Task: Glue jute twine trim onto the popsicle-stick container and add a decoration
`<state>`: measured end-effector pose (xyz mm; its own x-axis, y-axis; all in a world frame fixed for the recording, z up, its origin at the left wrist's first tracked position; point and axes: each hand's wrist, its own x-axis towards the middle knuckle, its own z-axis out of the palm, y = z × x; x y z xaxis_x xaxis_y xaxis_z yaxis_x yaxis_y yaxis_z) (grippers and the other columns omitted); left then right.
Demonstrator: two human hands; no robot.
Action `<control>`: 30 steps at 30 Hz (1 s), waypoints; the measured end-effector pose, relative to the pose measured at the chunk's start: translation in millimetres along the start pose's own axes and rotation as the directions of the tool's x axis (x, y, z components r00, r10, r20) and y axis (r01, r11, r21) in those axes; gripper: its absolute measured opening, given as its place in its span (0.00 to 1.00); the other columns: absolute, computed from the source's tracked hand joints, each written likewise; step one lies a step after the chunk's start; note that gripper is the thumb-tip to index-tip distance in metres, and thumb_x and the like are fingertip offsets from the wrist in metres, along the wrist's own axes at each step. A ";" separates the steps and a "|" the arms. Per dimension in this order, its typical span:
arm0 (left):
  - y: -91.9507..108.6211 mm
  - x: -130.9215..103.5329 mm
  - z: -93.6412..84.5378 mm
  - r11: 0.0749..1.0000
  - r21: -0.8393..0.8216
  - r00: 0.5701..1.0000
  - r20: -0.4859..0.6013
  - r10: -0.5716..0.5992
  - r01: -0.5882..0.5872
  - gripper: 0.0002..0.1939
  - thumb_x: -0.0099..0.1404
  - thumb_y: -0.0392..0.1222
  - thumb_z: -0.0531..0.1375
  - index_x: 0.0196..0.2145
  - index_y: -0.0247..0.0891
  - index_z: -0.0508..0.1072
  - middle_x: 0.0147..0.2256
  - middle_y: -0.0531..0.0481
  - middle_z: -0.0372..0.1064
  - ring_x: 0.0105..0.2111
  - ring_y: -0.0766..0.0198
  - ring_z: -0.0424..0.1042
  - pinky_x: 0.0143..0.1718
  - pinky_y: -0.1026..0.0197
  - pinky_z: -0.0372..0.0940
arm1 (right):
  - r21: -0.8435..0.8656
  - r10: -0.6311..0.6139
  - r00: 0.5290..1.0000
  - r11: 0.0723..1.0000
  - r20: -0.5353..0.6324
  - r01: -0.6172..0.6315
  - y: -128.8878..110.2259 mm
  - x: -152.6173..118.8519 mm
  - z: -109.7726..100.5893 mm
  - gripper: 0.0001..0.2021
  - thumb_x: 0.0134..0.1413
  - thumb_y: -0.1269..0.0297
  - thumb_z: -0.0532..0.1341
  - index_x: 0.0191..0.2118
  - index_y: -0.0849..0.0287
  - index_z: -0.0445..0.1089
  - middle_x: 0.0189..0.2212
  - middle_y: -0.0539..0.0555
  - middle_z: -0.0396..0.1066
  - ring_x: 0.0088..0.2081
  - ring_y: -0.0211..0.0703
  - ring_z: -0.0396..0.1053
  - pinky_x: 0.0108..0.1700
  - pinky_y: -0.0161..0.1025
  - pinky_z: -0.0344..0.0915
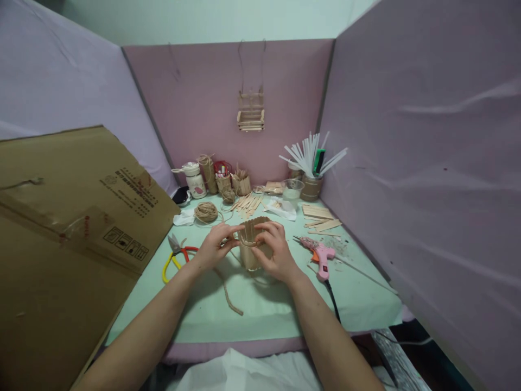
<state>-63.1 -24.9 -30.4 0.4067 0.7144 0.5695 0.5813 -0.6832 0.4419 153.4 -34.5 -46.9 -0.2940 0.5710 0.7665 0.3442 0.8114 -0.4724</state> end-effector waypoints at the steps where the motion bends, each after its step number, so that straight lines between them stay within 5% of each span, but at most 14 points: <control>1: -0.8 3.7 -2.3 1.000 0.014 0.998 0.054 0.018 -0.019 0.13 0.66 0.43 0.57 0.47 0.43 0.73 0.29 0.50 0.69 0.35 0.60 0.65 0.40 0.57 0.56 | 0.004 -0.002 1.000 1.000 0.002 0.002 -0.2 0.8 -0.4 0.02 0.55 0.66 0.60 0.34 0.54 0.65 0.48 0.56 0.67 0.53 0.53 0.59 0.55 0.54 0.57; 5: 6.0 14.3 -9.9 0.994 0.091 0.984 0.172 0.038 -0.054 0.10 0.66 0.45 0.57 0.40 0.41 0.76 0.31 0.47 0.70 0.38 0.58 0.66 0.42 0.56 0.54 | 0.000 0.006 1.000 1.000 0.017 -0.006 -0.8 3.3 -5.7 0.03 0.53 0.66 0.60 0.34 0.54 0.65 0.49 0.56 0.67 0.54 0.53 0.59 0.56 0.55 0.57; 10: 26.7 13.0 -8.6 0.990 0.141 0.992 0.127 -0.002 -0.016 0.08 0.64 0.45 0.58 0.36 0.42 0.76 0.31 0.46 0.70 0.38 0.56 0.64 0.43 0.54 0.52 | -0.061 0.026 0.999 0.998 0.035 -0.024 -2.7 -1.1 -15.0 0.13 0.50 0.64 0.62 0.44 0.52 0.67 0.53 0.57 0.64 0.57 0.56 0.57 0.58 0.57 0.53; 17: 40.6 32.5 -24.5 0.968 -0.150 0.976 0.117 -0.184 0.200 0.06 0.60 0.42 0.59 0.30 0.38 0.73 0.29 0.50 0.69 0.34 0.60 0.65 0.38 0.59 0.58 | 0.014 0.033 0.997 0.999 0.070 -0.034 -11.8 16.3 -12.5 0.18 0.55 0.64 0.62 0.51 0.52 0.64 0.53 0.57 0.65 0.57 0.53 0.58 0.59 0.53 0.54; 22: 42.5 36.4 -32.8 0.807 -0.362 0.881 0.269 -0.389 0.467 0.10 0.55 0.45 0.62 0.30 0.36 0.74 0.29 0.51 0.71 0.31 0.62 0.67 0.34 0.62 0.60 | 0.059 0.161 0.975 0.983 0.152 -0.172 -22.0 28.6 -9.5 0.14 0.54 0.63 0.62 0.47 0.55 0.66 0.44 0.56 0.68 0.51 0.51 0.63 0.54 0.49 0.61; 30: 34.2 20.7 -14.0 0.745 -0.464 0.871 0.142 -0.471 0.479 0.18 0.54 0.47 0.64 0.41 0.37 0.74 0.27 0.54 0.64 0.29 0.65 0.64 0.32 0.64 0.60 | 0.218 0.359 0.918 0.895 0.167 -0.390 -16.1 23.8 -5.2 0.09 0.61 0.61 0.53 0.42 0.55 0.68 0.41 0.54 0.70 0.44 0.47 0.66 0.47 0.44 0.62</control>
<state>-44.7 -35.6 6.1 0.1803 0.9653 0.1891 0.3005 -0.2371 0.9238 145.5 -34.6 -18.8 -0.2948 0.8366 0.4617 0.2283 0.5308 -0.8162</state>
